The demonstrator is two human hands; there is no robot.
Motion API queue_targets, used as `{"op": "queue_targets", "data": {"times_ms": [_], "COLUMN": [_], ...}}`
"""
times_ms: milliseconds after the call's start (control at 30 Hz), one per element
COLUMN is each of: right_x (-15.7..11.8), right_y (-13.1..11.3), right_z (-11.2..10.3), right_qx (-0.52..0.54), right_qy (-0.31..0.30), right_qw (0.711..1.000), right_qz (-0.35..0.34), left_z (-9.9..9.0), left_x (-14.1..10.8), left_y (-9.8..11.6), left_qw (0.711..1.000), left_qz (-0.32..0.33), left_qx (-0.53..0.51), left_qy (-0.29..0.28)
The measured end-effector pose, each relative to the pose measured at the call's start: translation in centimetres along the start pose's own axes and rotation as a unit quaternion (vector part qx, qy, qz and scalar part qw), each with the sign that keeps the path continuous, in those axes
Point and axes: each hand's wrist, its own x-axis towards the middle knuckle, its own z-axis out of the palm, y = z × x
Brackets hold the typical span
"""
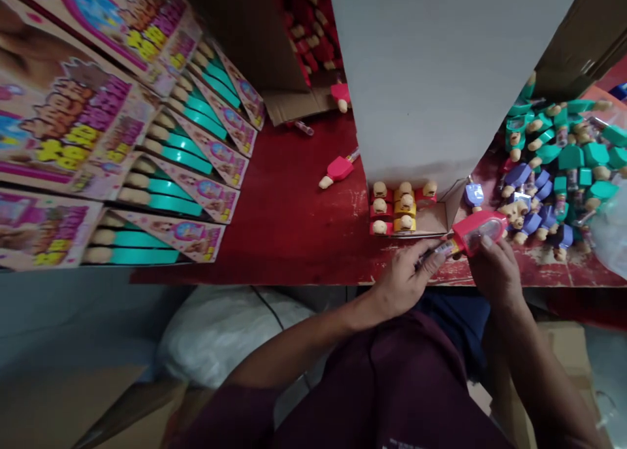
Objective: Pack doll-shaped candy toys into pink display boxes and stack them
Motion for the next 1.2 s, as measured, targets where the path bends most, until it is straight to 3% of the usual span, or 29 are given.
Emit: {"op": "queue_targets", "data": {"times_ms": [133,267,500,633,767,833,900,967,1100,1200], "right_x": [-0.6,-1.1,-2.5,-3.0,-2.4,-1.2,0.5,2.5,5.8,6.8], "right_y": [-0.7,-0.2,1.2,1.5,1.0,0.7,1.0,1.8,4.1,4.8], "right_z": [-0.5,-0.7,-0.4,-0.1,-0.5,-1.1,-1.9,-2.6,-3.3,-3.2], "right_qx": [-0.05,-0.081,-0.12,-0.119,-0.196,-0.255,-0.306,-0.351,-0.442,-0.49], "right_qy": [0.045,0.098,0.1,0.115,0.062,0.07,0.1,0.091,-0.01,-0.088], "right_qw": [0.998,0.992,0.988,0.986,0.979,0.963,0.939,0.917,0.876,0.838], "right_qz": [-0.014,-0.015,0.017,0.026,0.008,-0.045,-0.119,-0.164,-0.191,-0.225], "left_z": [-0.3,0.1,1.2,1.1,1.1,1.0,0.6,-0.2,-4.0,-8.2], "left_x": [0.0,-0.6,-2.3,-2.4,-2.0,-2.2,-2.9,-3.8,-3.5,-0.7], "left_y": [0.1,-0.8,-3.0,-3.9,-5.2,-5.6,-5.9,-6.4,-9.8,-13.9], "left_qw": [0.996,1.0,0.983,0.979,0.981,0.973,0.956,0.937,0.887,0.856], "left_qz": [-0.051,-0.019,0.11,0.123,0.119,0.122,0.13,0.138,0.107,0.031], "left_qx": [-0.053,-0.006,0.142,0.157,0.15,0.18,0.214,0.224,0.252,0.308], "left_qy": [-0.041,-0.023,0.034,0.03,0.034,0.082,0.154,0.23,0.373,0.415]}}
